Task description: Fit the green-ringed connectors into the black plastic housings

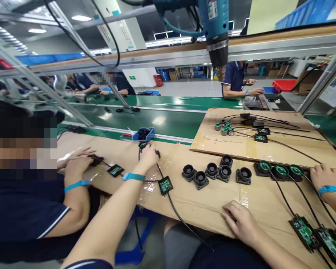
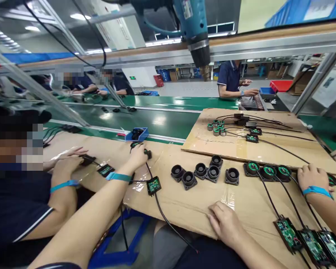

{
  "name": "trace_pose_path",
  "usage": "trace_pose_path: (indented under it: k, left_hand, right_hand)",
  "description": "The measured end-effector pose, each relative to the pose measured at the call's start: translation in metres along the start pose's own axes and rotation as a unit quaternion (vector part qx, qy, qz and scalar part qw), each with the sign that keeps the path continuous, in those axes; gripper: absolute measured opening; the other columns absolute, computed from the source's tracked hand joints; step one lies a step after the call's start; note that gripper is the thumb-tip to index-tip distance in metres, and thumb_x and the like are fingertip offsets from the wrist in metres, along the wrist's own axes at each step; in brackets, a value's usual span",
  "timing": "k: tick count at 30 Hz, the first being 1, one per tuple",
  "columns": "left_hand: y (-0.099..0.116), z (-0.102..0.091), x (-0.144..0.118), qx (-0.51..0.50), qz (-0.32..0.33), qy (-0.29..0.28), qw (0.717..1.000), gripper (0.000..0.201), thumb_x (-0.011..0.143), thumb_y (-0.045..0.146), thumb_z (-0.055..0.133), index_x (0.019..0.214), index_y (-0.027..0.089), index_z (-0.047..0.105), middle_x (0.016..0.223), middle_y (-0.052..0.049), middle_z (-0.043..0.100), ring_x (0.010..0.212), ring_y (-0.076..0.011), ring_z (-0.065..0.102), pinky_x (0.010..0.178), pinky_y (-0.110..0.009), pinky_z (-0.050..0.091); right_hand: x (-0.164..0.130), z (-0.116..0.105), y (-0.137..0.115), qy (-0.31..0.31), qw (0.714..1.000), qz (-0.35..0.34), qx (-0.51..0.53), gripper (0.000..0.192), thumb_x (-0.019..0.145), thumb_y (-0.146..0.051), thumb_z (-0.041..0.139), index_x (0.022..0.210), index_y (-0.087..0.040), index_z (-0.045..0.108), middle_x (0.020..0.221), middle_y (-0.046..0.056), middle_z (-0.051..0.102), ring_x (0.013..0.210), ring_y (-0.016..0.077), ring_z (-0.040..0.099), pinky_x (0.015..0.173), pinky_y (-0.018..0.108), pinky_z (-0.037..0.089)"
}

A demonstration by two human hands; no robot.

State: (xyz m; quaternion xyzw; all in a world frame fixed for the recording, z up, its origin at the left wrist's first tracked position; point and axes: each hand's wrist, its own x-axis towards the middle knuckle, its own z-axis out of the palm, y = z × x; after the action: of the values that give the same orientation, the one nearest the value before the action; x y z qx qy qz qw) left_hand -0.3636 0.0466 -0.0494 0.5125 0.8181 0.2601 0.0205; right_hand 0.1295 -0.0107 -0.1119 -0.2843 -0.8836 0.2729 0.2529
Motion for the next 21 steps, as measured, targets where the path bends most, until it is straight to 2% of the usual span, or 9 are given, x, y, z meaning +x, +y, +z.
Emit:
trace_pose_path:
  k: [3, 5, 8, 11, 12, 14, 16, 19, 21]
  left_hand:
    - [0.035, 0.022, -0.047, -0.075, 0.102, -0.067, 0.99, 0.067, 0.077, 0.017, 0.053, 0.143, 0.012, 0.047, 0.148, -0.016, 0.052, 0.14, -0.0289, 0.047, 0.122, -0.046, 0.034]
    - [0.061, 0.042, -0.082, -0.134, 0.146, -0.115, 0.973, 0.078, 0.078, 0.02, 0.056, 0.152, 0.014, 0.036, 0.157, -0.015, 0.042, 0.146, -0.0285, 0.04, 0.124, -0.046, 0.032]
    - [0.087, 0.067, -0.117, -0.187, 0.107, -0.125, 0.969, 0.07, 0.08, 0.026, 0.06, 0.146, 0.013, 0.042, 0.152, -0.018, 0.048, 0.143, -0.0307, 0.045, 0.122, -0.05, 0.035]
    - [0.096, 0.072, -0.133, -0.223, 0.036, -0.056, 0.973, 0.051, 0.082, 0.03, 0.061, 0.13, 0.016, 0.052, 0.13, -0.015, 0.064, 0.125, -0.03, 0.06, 0.111, -0.05, 0.046]
    - [0.097, 0.069, -0.139, -0.223, 0.01, -0.015, 0.975, 0.048, 0.082, 0.033, 0.064, 0.125, 0.017, 0.053, 0.123, -0.014, 0.066, 0.119, -0.03, 0.063, 0.107, -0.05, 0.049]
    - [0.101, 0.062, -0.155, -0.203, -0.04, 0.068, 0.976, 0.046, 0.079, 0.04, 0.069, 0.117, 0.018, 0.055, 0.113, -0.012, 0.068, 0.108, -0.0311, 0.067, 0.097, -0.05, 0.054]
    - [0.109, 0.058, -0.181, -0.176, -0.048, 0.107, 0.977, 0.044, 0.078, 0.044, 0.072, 0.111, 0.02, 0.056, 0.104, -0.011, 0.068, 0.099, -0.0315, 0.068, 0.089, -0.049, 0.057]
    - [0.123, 0.067, -0.222, -0.159, 0.049, 0.075, 0.983, 0.036, 0.08, 0.04, 0.071, 0.11, 0.023, 0.058, 0.101, -0.01, 0.068, 0.096, -0.0305, 0.068, 0.084, -0.048, 0.059]
    - [0.13, 0.081, -0.24, -0.159, 0.094, 0.085, 0.979, 0.036, 0.081, 0.036, 0.071, 0.111, 0.022, 0.057, 0.102, -0.011, 0.067, 0.097, -0.03, 0.068, 0.084, -0.046, 0.06]
  right_hand:
    - [0.009, -0.006, -0.004, 0.023, 0.999, -0.003, 0.035, 0.018, 0.098, -0.022, 0.055, 0.116, -0.022, 0.06, 0.091, 0.005, 0.064, 0.078, 0.0165, 0.063, 0.071, 0.03, 0.054]
    - [0.029, -0.018, -0.011, 0.068, 0.996, -0.001, 0.059, 0.019, 0.098, -0.022, 0.056, 0.116, -0.022, 0.062, 0.087, 0.004, 0.063, 0.072, 0.0149, 0.06, 0.066, 0.029, 0.053]
    - [0.084, -0.046, -0.016, 0.172, 0.983, -0.019, 0.054, 0.019, 0.097, -0.025, 0.059, 0.115, -0.021, 0.064, 0.093, 0.006, 0.065, 0.08, 0.0171, 0.061, 0.073, 0.032, 0.053]
    - [0.156, -0.071, 0.003, 0.245, 0.969, 0.017, -0.015, 0.021, 0.095, -0.033, 0.058, 0.11, -0.019, 0.066, 0.103, 0.01, 0.066, 0.097, 0.0229, 0.062, 0.089, 0.039, 0.052]
    - [0.178, -0.078, 0.015, 0.247, 0.966, 0.055, -0.052, 0.024, 0.095, -0.034, 0.056, 0.111, -0.017, 0.065, 0.109, 0.012, 0.066, 0.105, 0.0248, 0.06, 0.094, 0.04, 0.051]
    - [0.218, -0.087, 0.044, 0.203, 0.959, 0.14, -0.141, 0.033, 0.094, -0.032, 0.053, 0.121, -0.014, 0.061, 0.125, 0.016, 0.061, 0.12, 0.0272, 0.054, 0.105, 0.042, 0.045]
    - [0.248, -0.092, 0.071, 0.169, 0.948, 0.19, -0.193, 0.042, 0.093, -0.03, 0.053, 0.13, -0.013, 0.058, 0.14, 0.019, 0.052, 0.131, 0.031, 0.045, 0.111, 0.047, 0.039]
    - [0.282, -0.095, 0.102, 0.129, 0.944, 0.203, -0.227, 0.053, 0.089, -0.029, 0.059, 0.14, -0.016, 0.053, 0.159, 0.019, 0.03, 0.145, 0.0365, 0.027, 0.115, 0.056, 0.029]
    - [0.301, -0.096, 0.117, 0.085, 0.944, 0.2, -0.249, 0.063, 0.086, -0.025, 0.064, 0.146, -0.019, 0.047, 0.166, 0.018, 0.014, 0.152, 0.0372, 0.011, 0.118, 0.058, 0.02]
